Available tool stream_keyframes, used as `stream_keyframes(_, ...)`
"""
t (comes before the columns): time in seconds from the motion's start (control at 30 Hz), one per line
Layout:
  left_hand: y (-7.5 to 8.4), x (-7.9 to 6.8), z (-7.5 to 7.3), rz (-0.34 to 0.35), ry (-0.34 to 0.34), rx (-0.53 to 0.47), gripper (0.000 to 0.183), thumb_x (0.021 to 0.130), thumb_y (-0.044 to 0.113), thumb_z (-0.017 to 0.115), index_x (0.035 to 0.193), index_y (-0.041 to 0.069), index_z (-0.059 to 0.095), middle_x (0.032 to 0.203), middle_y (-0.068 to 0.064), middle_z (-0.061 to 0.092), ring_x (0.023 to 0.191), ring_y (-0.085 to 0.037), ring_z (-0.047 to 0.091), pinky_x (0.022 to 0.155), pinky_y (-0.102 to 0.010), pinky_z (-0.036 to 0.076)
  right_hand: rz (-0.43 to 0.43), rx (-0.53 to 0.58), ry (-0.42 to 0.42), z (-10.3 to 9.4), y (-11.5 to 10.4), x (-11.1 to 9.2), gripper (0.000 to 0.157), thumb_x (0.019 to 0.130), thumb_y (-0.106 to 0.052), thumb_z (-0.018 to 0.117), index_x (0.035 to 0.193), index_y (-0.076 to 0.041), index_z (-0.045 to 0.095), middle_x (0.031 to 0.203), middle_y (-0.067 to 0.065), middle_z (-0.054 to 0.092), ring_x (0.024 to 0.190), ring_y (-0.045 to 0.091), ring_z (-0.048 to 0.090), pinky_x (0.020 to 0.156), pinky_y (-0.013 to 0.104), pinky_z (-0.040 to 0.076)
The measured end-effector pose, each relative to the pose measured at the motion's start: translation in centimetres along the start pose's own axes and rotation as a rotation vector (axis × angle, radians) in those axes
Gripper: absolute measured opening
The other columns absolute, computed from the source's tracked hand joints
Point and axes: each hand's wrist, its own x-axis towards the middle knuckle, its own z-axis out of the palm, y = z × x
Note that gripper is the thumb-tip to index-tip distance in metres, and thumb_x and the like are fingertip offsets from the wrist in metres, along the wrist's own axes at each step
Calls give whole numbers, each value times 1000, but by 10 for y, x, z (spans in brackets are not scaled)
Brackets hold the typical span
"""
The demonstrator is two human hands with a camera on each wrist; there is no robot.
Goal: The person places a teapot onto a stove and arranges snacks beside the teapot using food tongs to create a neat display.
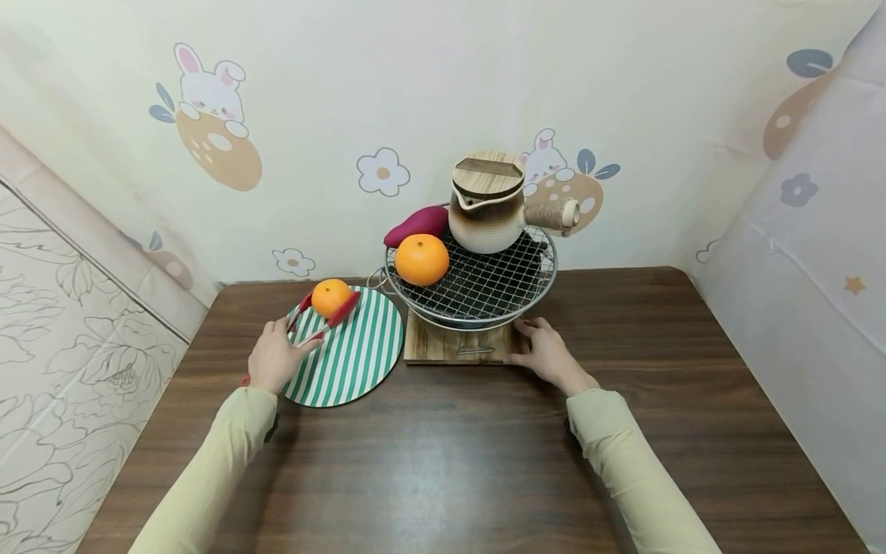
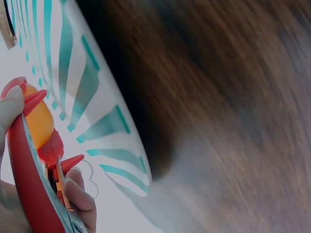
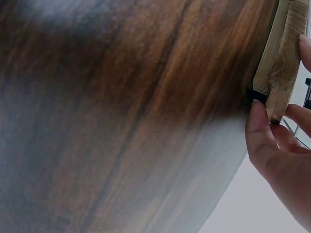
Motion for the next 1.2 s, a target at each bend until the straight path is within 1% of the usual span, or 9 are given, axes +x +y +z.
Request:
stream_keyframes(0.2,-3,-2,-9,47,75,-37,79,79,50,74,135,1,47,116,-21,54,98,-36,58,76,-51,53,5,-4,-9,-1,-1,0,75,83,-30,75,139,9,44,138,36,40,125,51,43,100,61,40)
stream_keyframes(0.3,-3,-3,-14,62,103,-41,79,79,52,74,134,2,48,114,-20,55,96,-36,59,74,-51,53,4,-4,-9,-2,-1,0,75,83,-30,75,139,9,44,138,36,40,126,51,42,100,61,40)
stream_keyframes(0.53,1,-4,-30,89,146,-51,79,80,52,72,137,3,48,119,-20,56,97,-36,58,73,-51,53,-9,-10,-7,-2,-1,2,75,82,-29,75,138,10,44,138,36,40,126,50,42,101,61,40)
stream_keyframes(0.73,13,-7,-50,141,198,-64,78,79,51,74,136,3,49,112,-18,56,86,-31,55,64,-45,50,-8,-7,-11,-2,0,2,75,83,-30,75,138,10,43,138,36,40,126,51,42,100,61,39)
stream_keyframes(0.9,26,-11,-67,158,214,-75,76,79,52,74,135,5,51,110,-17,57,79,-27,50,58,-37,45,-1,-4,-13,-2,0,1,75,83,-30,74,139,9,43,139,36,39,126,51,42,101,61,39)
stream_keyframes(1.0,34,-14,-74,176,221,-76,74,79,52,74,133,6,52,111,-16,57,80,-26,50,59,-38,46,2,-2,-16,-2,-1,0,75,83,-30,74,139,9,43,139,36,39,127,51,41,101,62,39)
stream_keyframes(1.2,48,-21,-84,239,245,-77,74,78,51,75,132,6,53,112,-16,58,82,-28,53,61,-41,47,6,1,-20,-3,-2,-1,75,83,-31,74,139,9,43,139,36,38,127,51,41,101,62,39)
